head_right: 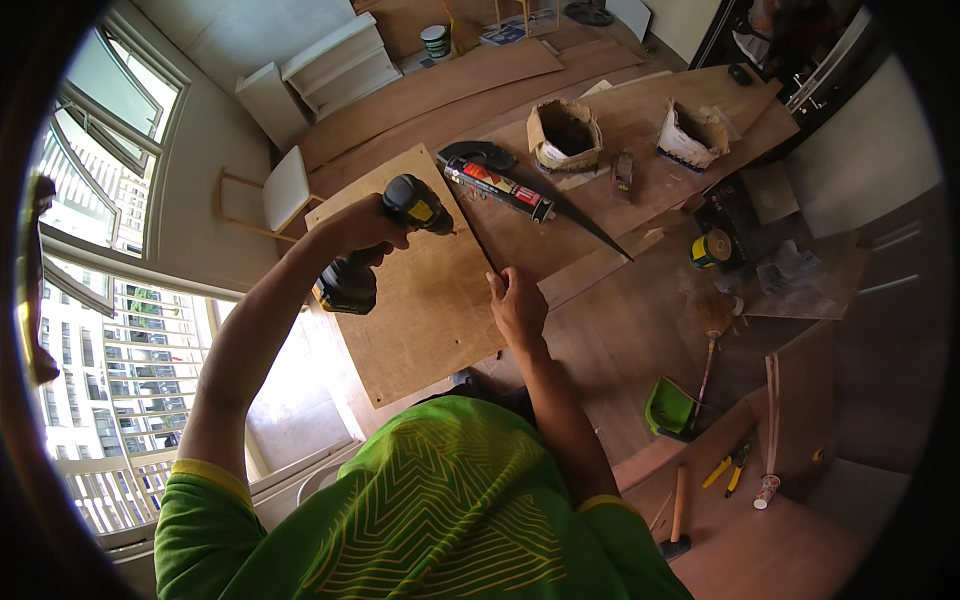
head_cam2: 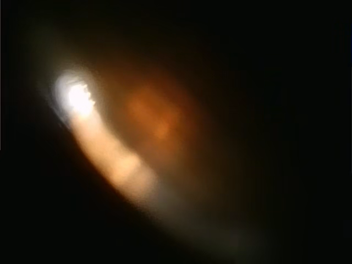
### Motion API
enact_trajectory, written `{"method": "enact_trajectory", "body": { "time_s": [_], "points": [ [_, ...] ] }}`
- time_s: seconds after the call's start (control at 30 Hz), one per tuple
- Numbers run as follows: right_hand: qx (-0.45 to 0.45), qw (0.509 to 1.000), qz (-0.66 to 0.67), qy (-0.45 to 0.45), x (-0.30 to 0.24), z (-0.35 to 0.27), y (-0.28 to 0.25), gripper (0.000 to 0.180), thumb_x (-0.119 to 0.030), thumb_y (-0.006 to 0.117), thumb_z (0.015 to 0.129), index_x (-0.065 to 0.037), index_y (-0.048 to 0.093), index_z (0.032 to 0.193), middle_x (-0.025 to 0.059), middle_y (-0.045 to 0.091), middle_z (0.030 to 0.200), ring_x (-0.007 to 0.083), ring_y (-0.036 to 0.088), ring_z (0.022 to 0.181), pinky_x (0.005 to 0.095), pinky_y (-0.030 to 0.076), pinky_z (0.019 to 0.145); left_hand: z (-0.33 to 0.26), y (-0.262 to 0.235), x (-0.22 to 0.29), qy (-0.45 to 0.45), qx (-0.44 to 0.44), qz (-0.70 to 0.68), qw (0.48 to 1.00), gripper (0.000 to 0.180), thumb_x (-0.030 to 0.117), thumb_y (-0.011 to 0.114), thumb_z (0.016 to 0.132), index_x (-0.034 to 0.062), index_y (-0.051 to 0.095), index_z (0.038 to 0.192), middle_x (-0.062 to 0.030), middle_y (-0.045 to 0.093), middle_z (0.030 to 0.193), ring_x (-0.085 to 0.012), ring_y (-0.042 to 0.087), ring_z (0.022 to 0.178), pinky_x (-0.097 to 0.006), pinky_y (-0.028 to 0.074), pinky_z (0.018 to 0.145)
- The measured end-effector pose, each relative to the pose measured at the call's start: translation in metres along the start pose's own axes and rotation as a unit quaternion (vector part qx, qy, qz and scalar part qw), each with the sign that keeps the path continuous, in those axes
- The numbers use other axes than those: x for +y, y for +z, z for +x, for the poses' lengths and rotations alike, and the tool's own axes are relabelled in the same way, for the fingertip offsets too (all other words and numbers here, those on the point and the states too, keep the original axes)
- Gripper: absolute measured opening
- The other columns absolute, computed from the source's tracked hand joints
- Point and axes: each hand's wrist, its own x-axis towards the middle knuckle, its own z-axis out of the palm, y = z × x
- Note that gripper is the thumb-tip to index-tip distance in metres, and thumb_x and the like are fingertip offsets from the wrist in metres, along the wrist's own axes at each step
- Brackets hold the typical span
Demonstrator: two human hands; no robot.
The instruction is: The person measures and marks a wooden board, then uses a cordless drill to drive screws into it. They lift the board and fit it into a wall cabinet opening, adjusting its position.
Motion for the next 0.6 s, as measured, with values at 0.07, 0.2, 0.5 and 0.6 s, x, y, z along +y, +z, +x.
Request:
{"method": "enact_trajectory", "body": {
  "time_s": [0.07, 0.2, 0.5, 0.6],
  "points": [
    [0.044, 0.998, -0.02, -0.029, 0.001, -0.003, 0.007, 0.038, -0.043, 0.068, 0.098, -0.005, 0.068, 0.093, 0.017, 0.07, 0.085, 0.0396, 0.067, 0.082, 0.0472, 0.052, 0.072, 0.007, -0.002, 0.001, -0.002, -0.016, 0.008, 1.0, 0.027, 0.009, 0.077, 0.079, -0.0045, 0.069, 0.102, -0.0071, 0.064, 0.072, -0.0166, 0.064, 0.056, -0.032, 0.054, 0.048],
    [0.054, 0.997, -0.04, -0.04, 0.005, -0.002, 0.009, 0.038, -0.044, 0.069, 0.097, -0.006, 0.068, 0.092, 0.0159, 0.069, 0.084, 0.0391, 0.067, 0.078, 0.0472, 0.052, 0.07, 0.017, -0.01, 0.003, -0.012, -0.037, 0.042, 0.998, 0.028, 0.009, 0.078, 0.08, -0.0035, 0.068, 0.103, -0.0062, 0.064, 0.074, -0.0151, 0.064, 0.057, -0.031, 0.055, 0.05],
    [0.079, 0.989, -0.092, -0.082, 0.012, -0.025, -0.001, 0.048, -0.049, 0.07, 0.096, -0.005, 0.061, 0.081, 0.0162, 0.065, 0.077, 0.0399, 0.065, 0.072, 0.049, 0.052, 0.065, -0.02, -0.048, -0.043, 0.034, 0.101, 0.016, 0.994, 0.032, 0.016, 0.082, 0.079, -0.0039, 0.071, 0.102, -0.0136, 0.072, 0.077, -0.0248, 0.071, 0.061, -0.037, 0.058, 0.056],
    [-0.017, 0.996, -0.031, 0.083, 0.017, -0.029, -0.005, 0.062, -0.059, 0.062, 0.098, -0.001, 0.063, 0.078, 0.0167, 0.065, 0.071, 0.0393, 0.066, 0.072, 0.0479, 0.051, 0.066, -0.037, -0.021, -0.046, 0.198, 0.177, 0.178, 0.948, 0.032, 0.022, 0.075, 0.082, 0.0024, 0.068, 0.106, -0.0209, 0.074, 0.092, -0.0385, 0.073, 0.087, -0.046, 0.059, 0.079]
  ]
}}
